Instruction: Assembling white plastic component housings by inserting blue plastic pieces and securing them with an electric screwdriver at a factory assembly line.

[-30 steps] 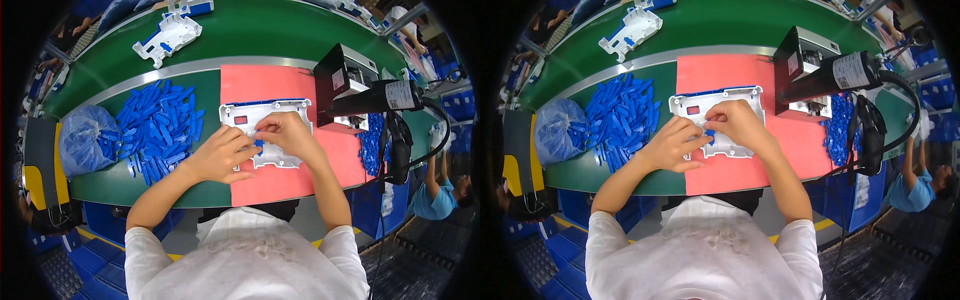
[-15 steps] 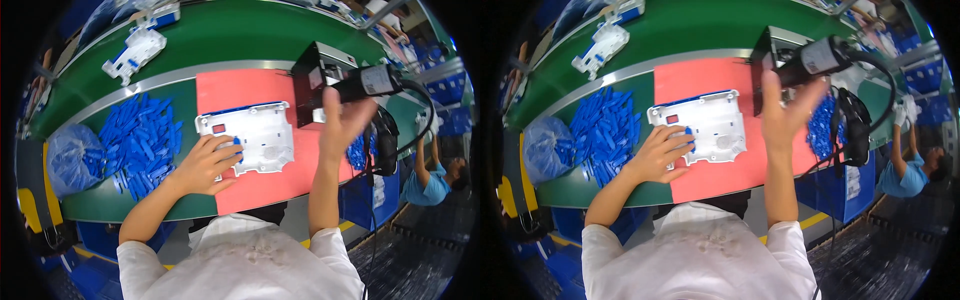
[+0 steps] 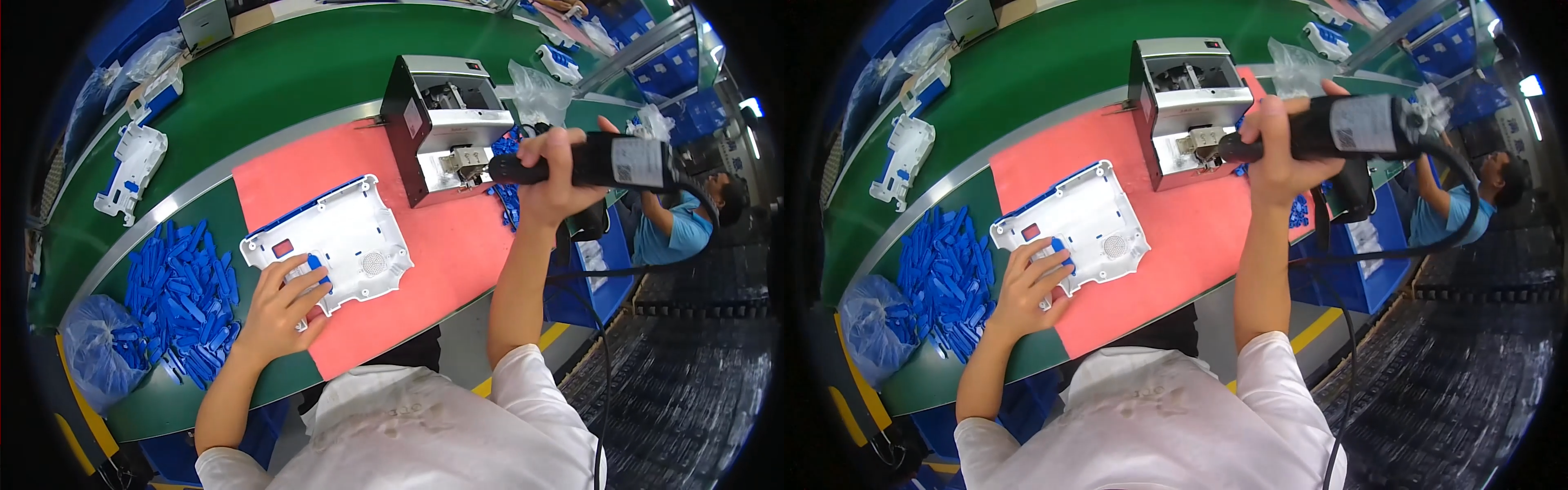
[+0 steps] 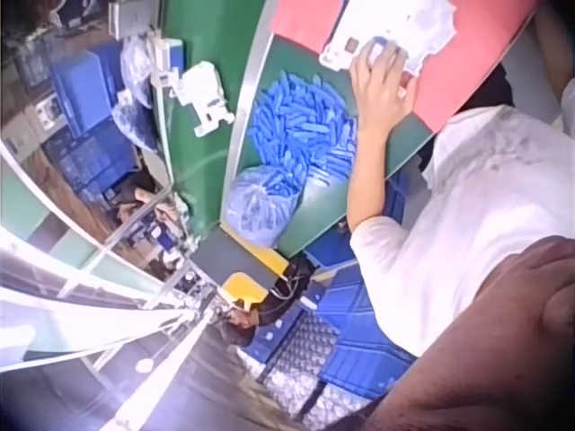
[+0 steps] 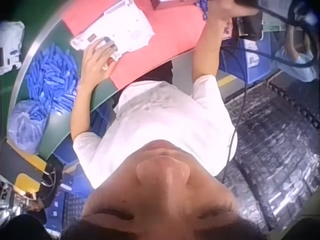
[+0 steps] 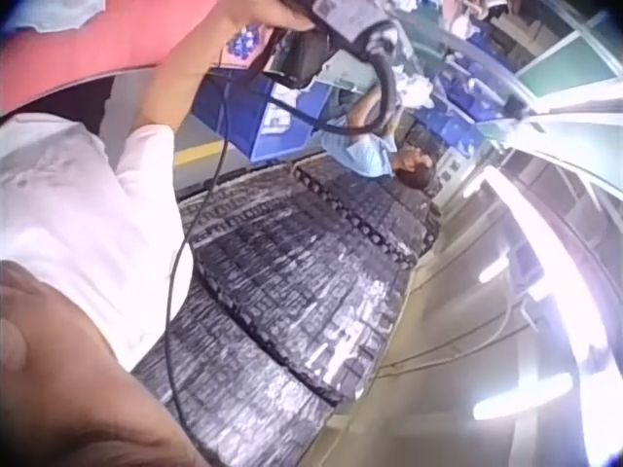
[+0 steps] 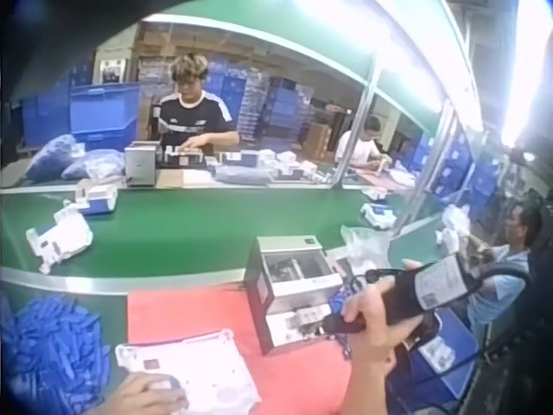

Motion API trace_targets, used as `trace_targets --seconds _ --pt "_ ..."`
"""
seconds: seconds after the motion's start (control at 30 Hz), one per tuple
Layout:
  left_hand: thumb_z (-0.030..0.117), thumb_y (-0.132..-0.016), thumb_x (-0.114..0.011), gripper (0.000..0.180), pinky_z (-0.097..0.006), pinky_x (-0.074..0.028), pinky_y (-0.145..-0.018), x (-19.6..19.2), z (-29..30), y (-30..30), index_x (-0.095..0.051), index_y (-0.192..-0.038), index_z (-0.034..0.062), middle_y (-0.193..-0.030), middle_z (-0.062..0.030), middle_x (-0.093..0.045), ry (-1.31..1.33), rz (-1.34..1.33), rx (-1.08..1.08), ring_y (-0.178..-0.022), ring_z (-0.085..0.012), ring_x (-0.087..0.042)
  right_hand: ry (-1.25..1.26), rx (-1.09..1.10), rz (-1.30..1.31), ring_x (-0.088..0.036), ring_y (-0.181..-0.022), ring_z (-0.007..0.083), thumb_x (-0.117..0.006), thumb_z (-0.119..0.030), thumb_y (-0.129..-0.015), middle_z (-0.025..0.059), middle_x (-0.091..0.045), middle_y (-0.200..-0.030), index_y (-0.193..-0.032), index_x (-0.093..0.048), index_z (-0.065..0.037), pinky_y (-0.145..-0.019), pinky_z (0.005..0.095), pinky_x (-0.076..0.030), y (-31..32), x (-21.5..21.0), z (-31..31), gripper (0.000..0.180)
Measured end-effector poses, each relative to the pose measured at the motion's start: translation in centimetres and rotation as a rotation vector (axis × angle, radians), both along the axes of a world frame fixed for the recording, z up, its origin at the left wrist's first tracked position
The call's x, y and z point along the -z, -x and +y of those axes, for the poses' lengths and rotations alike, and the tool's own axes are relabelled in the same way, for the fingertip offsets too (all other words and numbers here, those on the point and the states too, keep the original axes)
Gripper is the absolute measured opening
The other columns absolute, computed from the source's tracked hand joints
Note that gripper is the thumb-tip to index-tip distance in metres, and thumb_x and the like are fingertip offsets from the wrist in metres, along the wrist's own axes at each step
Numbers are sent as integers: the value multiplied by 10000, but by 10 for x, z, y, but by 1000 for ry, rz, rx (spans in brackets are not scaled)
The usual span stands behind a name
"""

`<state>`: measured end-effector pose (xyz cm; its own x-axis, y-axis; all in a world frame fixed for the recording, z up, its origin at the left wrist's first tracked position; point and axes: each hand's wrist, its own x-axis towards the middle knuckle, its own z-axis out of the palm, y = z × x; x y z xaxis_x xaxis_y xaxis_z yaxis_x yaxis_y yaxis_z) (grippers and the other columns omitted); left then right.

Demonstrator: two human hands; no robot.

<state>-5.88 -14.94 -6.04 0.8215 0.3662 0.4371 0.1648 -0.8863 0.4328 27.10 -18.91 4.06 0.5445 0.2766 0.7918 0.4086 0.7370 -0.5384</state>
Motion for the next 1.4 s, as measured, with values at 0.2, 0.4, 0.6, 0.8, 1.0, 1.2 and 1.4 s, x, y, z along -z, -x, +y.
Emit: trace_targets --seconds 0.2,0.4,0.6,0.8,1.0,1.2,1.4 --pt "92 -581 -732 397 -474 -471 -885 0 -1 2 -689 -971 35 -1140 -111 -633 -11 -43 -25 -1127 -350 -550 224 -33 -24 -526 -472 128 -630 114 -785 52 -557 -649 -1213 -429 44 -463 273 -438 3 6 4 478" --pt "91 -599 -751 388 -450 -500 -890 3 0 4 -687 -977 34 -1141 -111 -629 -11 -68 -28 -1144 -344 -557 200 -155 33 -469 -437 151 -569 54 -811 69 -494 -617 -1290 -336 37 -441 313 -432 35 3 -12 533" --pt "85 -608 -743 373 -448 -499 -887 3 1 4 -686 -972 32 -1156 -106 -629 16 -62 -30 -1148 -338 -555 49 20 9 -522 -462 151 -610 99 -779 79 -558 -634 -1251 -346 45 -488 294 -471 64 -9 -1 544" --pt "68 -607 -732 360 -443 -496 -876 1 -1 2 -684 -961 24 -1149 -114 -632 8 -72 -27 -1143 -341 -555 20 82 48 -522 -470 140 -601 80 -799 61 -551 -621 -1273 -351 54 -502 316 -469 17 -4 1 537" --pt "59 -595 -729 356 -446 -494 -881 3 -1 2 -682 -945 20 -1133 -117 -639 1 -87 -26 -1141 -342 -557 130 54 37 -539 -479 122 -640 110 -764 50 -563 -631 -1206 -437 58 -480 247 -434 11 7 0 489" --pt "69 -612 -732 368 -444 -496 -893 5 -1 7 -686 -975 28 -1152 -106 -632 11 -82 -46 -1148 -336 -555 209 -66 39 -478 -444 152 -574 78 -803 61 -491 -634 -1288 -360 23 -452 323 -438 34 3 -12 533" --pt "87 -611 -748 428 -453 -482 -928 0 -3 5 -683 -1032 44 -1205 -93 -622 27 -42 -46 -1197 -334 -534 174 -402 114 -449 -430 154 -539 23 -825 67 -451 -634 -1364 -242 -19 -447 344 -445 125 -2 7 618"
